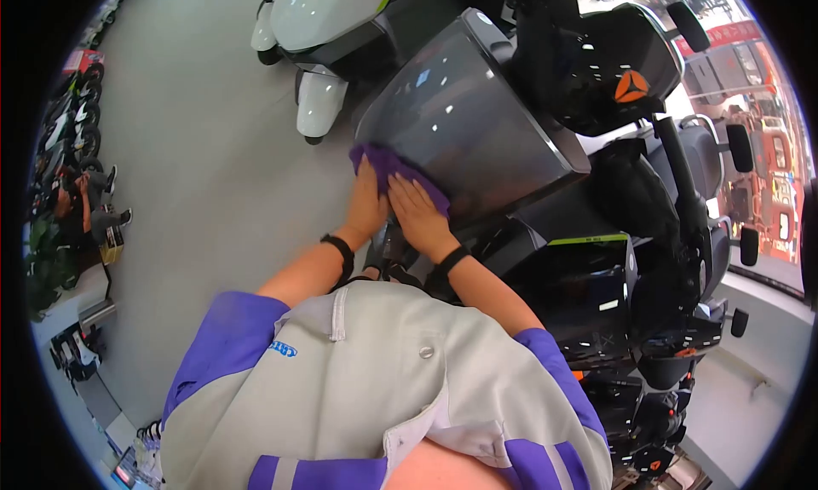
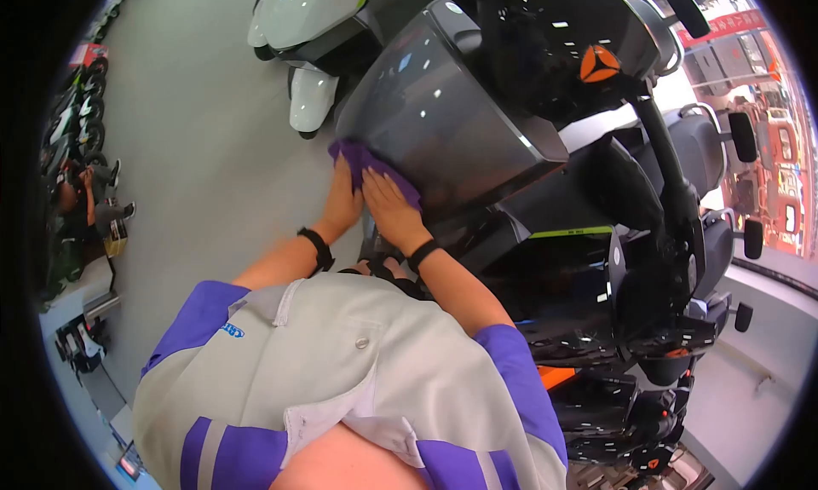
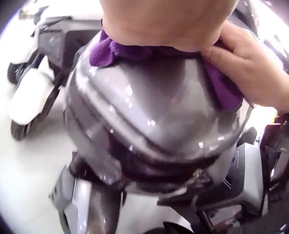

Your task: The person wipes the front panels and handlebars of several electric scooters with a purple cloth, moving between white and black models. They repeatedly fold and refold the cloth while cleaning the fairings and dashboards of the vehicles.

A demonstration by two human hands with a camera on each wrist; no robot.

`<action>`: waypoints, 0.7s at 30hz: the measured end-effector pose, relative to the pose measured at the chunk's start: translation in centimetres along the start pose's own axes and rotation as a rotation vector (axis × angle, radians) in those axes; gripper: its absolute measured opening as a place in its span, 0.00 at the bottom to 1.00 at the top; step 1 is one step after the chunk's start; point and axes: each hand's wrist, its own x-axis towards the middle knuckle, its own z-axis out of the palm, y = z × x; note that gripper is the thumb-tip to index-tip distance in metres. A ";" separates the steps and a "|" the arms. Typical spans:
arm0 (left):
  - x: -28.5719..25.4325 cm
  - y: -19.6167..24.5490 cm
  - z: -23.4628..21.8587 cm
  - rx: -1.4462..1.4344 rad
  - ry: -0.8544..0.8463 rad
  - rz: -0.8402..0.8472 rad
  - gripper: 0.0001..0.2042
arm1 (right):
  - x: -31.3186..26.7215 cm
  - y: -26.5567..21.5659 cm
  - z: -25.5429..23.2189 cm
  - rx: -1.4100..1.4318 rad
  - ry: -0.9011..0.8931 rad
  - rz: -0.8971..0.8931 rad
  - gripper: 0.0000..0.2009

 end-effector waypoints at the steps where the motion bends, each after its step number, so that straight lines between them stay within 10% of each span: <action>1: -1.2 0.6 0.4 -0.008 -0.023 -0.059 0.32 | -0.7 -0.2 0.2 0.072 -0.031 -0.048 0.22; 10: 18.7 14.2 -2.0 0.033 0.082 0.456 0.30 | 5.3 8.3 -12.4 -0.220 0.376 0.295 0.17; 15: 21.7 7.5 -1.0 -0.094 0.257 0.355 0.27 | 11.8 8.3 -9.6 -0.246 0.373 0.268 0.18; 18: 17.1 1.0 -0.8 -0.208 0.162 0.035 0.27 | 13.7 6.2 -5.5 -0.184 0.218 0.165 0.18; 21: 11.5 -1.9 -1.9 -0.151 0.052 0.056 0.30 | 12.7 2.4 -2.5 -0.114 0.072 0.109 0.18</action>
